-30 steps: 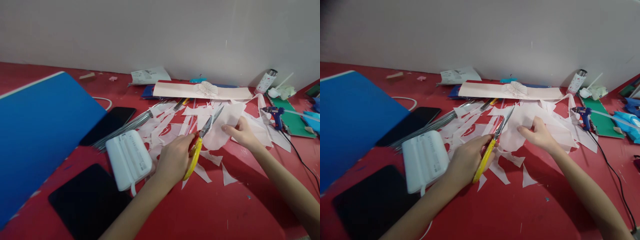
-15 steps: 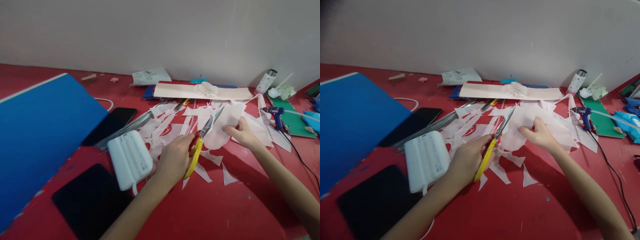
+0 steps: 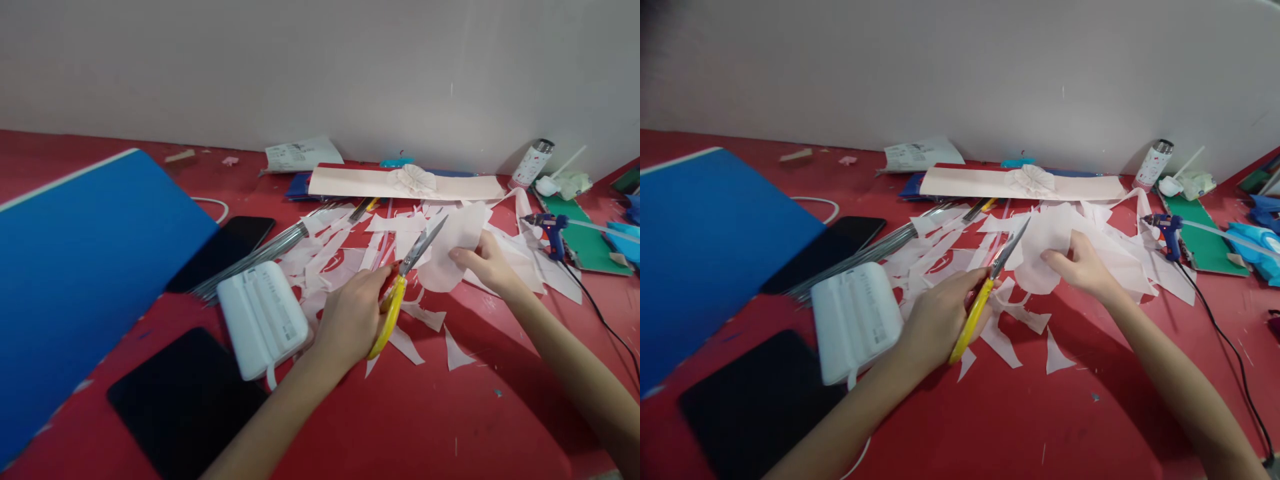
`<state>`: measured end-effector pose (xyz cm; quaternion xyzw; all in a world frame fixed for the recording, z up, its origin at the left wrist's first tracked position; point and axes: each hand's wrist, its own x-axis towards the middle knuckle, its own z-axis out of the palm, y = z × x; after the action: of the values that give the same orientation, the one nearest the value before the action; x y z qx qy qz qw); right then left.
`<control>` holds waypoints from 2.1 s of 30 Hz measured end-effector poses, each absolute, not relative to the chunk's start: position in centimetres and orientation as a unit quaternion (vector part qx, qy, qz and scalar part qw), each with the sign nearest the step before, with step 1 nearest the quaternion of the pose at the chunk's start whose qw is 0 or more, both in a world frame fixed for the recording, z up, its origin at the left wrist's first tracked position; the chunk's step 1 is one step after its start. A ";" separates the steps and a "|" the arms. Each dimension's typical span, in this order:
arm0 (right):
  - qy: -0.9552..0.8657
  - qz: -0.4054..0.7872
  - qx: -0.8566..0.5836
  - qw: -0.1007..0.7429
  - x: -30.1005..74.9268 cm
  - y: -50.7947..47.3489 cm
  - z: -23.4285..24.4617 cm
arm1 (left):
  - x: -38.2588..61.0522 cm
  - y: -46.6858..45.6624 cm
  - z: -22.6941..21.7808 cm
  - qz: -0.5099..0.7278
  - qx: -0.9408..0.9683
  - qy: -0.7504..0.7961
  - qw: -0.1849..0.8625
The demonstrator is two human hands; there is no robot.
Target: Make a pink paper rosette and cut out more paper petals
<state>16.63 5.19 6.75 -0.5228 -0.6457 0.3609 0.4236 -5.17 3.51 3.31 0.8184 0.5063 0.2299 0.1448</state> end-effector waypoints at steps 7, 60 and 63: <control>-0.644 0.372 -0.523 0.416 16.7 5.2 6.7 | -5.2 3.3 3.3 0.240 0.817 0.499 0.160; -0.703 0.349 -0.521 0.336 17.6 5.4 7.9 | -5.5 3.8 3.8 0.223 0.822 0.505 0.137; -0.709 0.351 -0.512 0.335 17.7 5.4 7.8 | -5.6 3.8 3.8 0.224 0.824 0.503 0.133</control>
<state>17.65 5.36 7.84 -0.5120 -0.7086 0.3511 0.3354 -5.56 3.81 3.78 0.8239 0.5031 0.2242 0.1334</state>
